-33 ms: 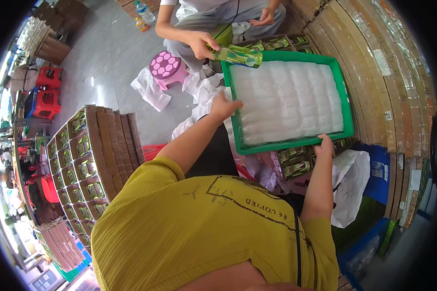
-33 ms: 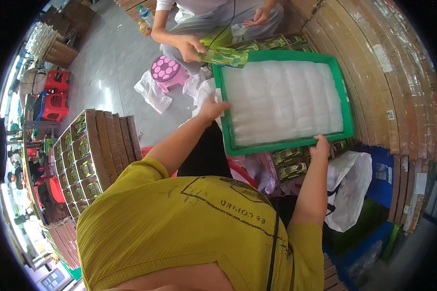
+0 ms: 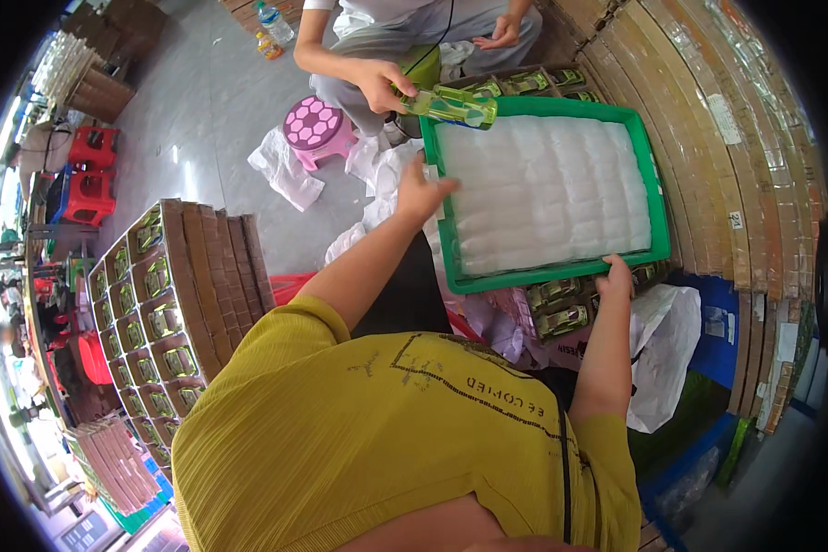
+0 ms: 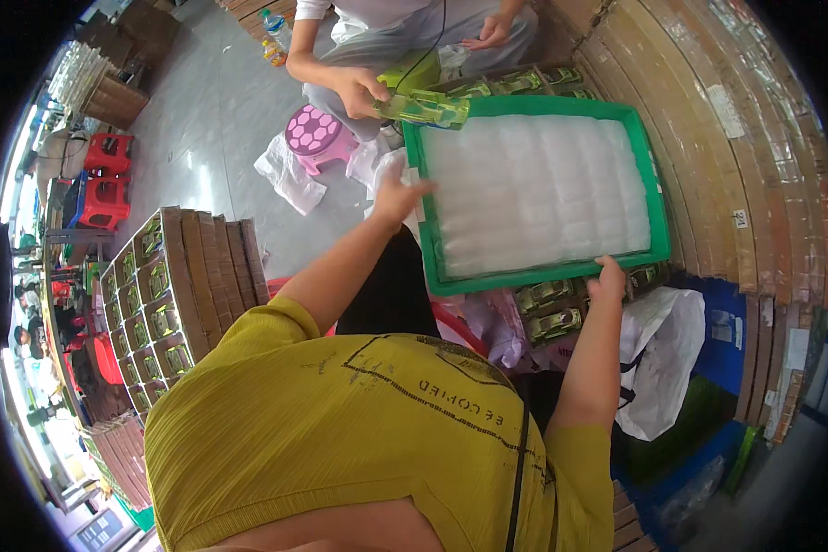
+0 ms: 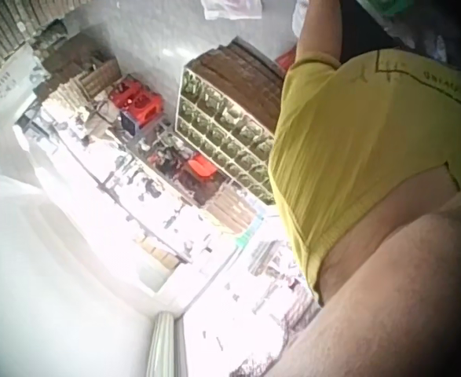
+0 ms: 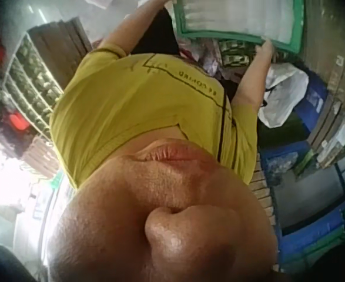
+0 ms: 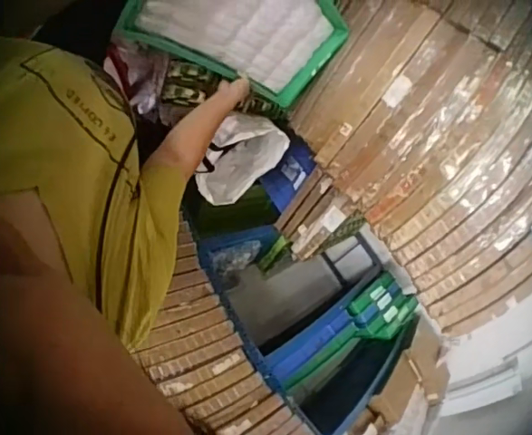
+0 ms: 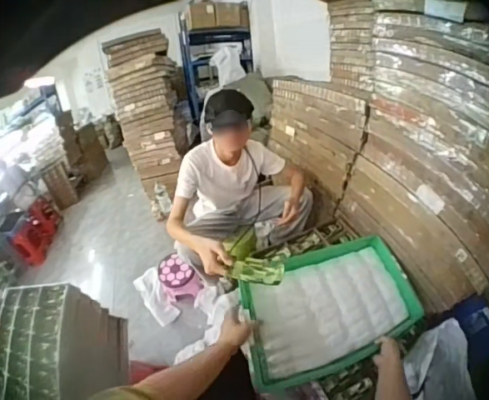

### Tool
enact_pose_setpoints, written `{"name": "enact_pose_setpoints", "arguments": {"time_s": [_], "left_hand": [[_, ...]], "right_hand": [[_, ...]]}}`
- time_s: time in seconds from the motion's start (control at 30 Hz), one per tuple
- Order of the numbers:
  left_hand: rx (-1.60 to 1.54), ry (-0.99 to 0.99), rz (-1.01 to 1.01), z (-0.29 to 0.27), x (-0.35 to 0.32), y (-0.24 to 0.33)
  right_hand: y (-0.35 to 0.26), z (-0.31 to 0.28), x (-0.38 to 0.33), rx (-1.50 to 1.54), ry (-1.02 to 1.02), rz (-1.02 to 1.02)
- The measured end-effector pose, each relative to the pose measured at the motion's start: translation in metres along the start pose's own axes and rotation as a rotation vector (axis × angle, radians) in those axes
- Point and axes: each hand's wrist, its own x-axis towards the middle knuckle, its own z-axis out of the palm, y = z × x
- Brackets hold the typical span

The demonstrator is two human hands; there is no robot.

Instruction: The person assembles toy cars by taking clear plastic window inserts from a tray and fitting them into the toy car body shells by hand.

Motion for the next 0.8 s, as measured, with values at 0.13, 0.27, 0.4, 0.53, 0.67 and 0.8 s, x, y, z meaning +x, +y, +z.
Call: {"name": "enact_pose_setpoints", "arguments": {"time_s": [0.13, 0.27, 0.4, 0.53, 0.67, 0.8], "left_hand": [[-1.121, -0.285, -0.106, -0.016, 0.030, 0.070], [-1.527, -0.355, -0.296, -0.012, 0.044, 0.102], [-1.559, -0.296, -0.497, -0.003, 0.024, 0.109], [-1.286, -0.767, -0.516, -0.020, -0.046, 0.106], [-0.930, -1.139, -0.729, -0.035, -0.104, 0.117], [-0.816, -1.389, -0.835, -0.038, -0.145, 0.137]], "right_hand": [[0.000, 0.018, -0.040, 0.053, -0.013, -0.072], [0.010, 0.019, -0.059, -0.073, 0.105, -0.140], [0.036, -0.009, -0.057, -0.535, 0.306, -0.523], [0.011, 0.010, -0.186, -0.284, -0.319, -0.595], [-0.001, 0.034, -0.268, -0.236, -0.657, -0.474], [0.003, 0.046, -0.312, -0.138, -0.706, -0.437]]}}
